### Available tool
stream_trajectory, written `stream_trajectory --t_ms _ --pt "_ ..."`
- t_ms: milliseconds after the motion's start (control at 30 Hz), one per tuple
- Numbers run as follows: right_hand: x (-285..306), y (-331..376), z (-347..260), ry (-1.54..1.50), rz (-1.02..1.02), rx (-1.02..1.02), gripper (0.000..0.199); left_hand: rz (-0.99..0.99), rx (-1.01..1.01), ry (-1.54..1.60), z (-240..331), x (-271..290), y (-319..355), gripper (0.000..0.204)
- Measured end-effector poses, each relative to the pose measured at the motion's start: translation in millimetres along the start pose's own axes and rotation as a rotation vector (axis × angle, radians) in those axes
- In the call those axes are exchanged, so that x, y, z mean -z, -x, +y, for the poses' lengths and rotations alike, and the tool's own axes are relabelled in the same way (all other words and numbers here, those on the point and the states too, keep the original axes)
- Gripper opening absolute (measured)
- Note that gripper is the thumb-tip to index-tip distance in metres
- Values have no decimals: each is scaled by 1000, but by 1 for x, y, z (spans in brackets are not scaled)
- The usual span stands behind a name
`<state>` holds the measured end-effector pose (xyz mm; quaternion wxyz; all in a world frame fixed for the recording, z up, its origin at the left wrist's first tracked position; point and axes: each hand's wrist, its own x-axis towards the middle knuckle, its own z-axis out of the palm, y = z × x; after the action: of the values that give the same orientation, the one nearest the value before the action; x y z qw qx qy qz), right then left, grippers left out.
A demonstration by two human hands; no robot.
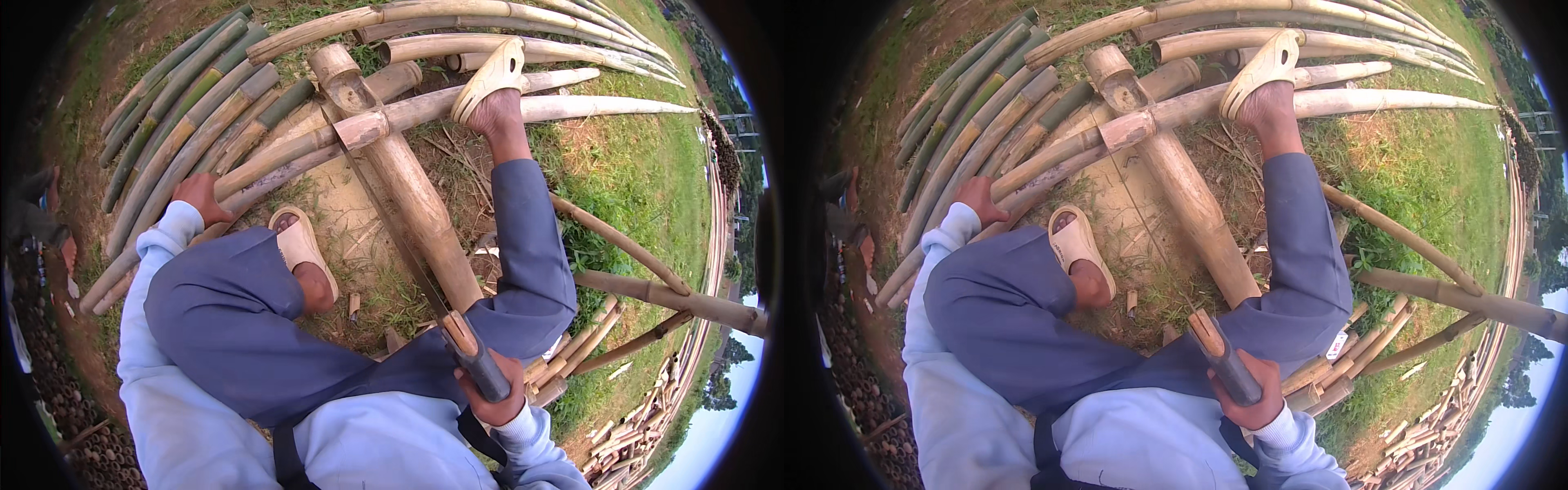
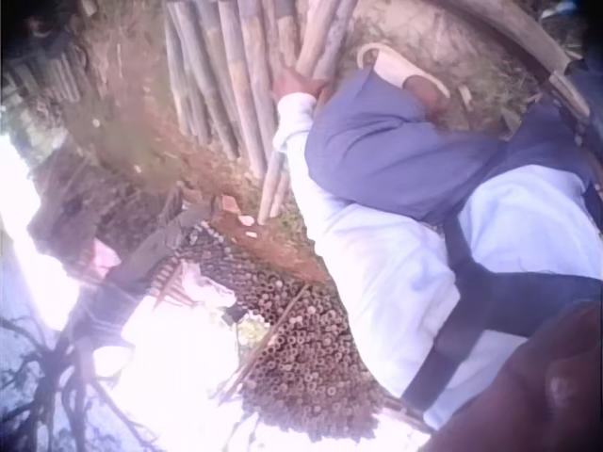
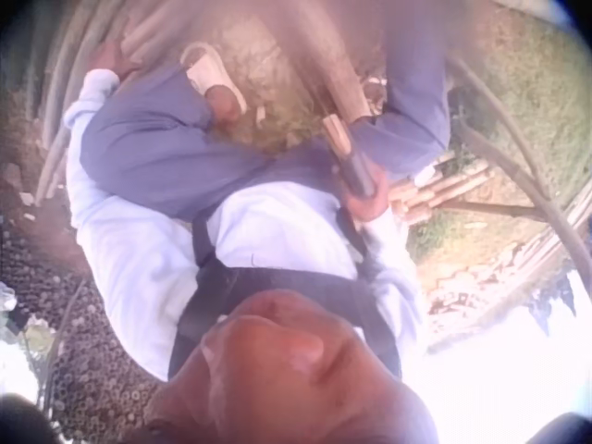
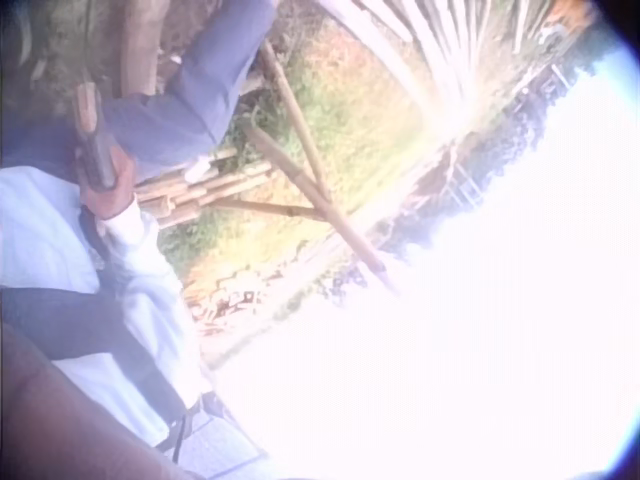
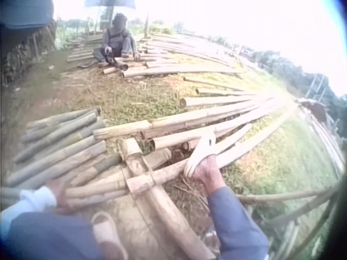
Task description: The person sits on the ground and uses a machete to chop bamboo poles into shorter sections. They repeatedly position a pole, strike it with the machete, and move the cut pieces aside.
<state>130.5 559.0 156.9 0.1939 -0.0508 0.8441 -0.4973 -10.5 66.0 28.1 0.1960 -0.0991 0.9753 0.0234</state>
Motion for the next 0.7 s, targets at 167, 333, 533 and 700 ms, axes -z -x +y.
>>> stream_trajectory --t_ms 167,333,533,700 --pt "-67 -139 26 -135 180 199 16 -3 1 13 -3 -1 -15 73" --pt "-72 -167 29 -88 61 182 31 -120 1 -13 11 21 -19 79" --pt "-7 -10 13 -41 22 -22 17 -66 10 -18 7 13 -11 80" --pt "-12 -26 8 -15 14 41 23 38 -19 -24 -9 3 -13 73"
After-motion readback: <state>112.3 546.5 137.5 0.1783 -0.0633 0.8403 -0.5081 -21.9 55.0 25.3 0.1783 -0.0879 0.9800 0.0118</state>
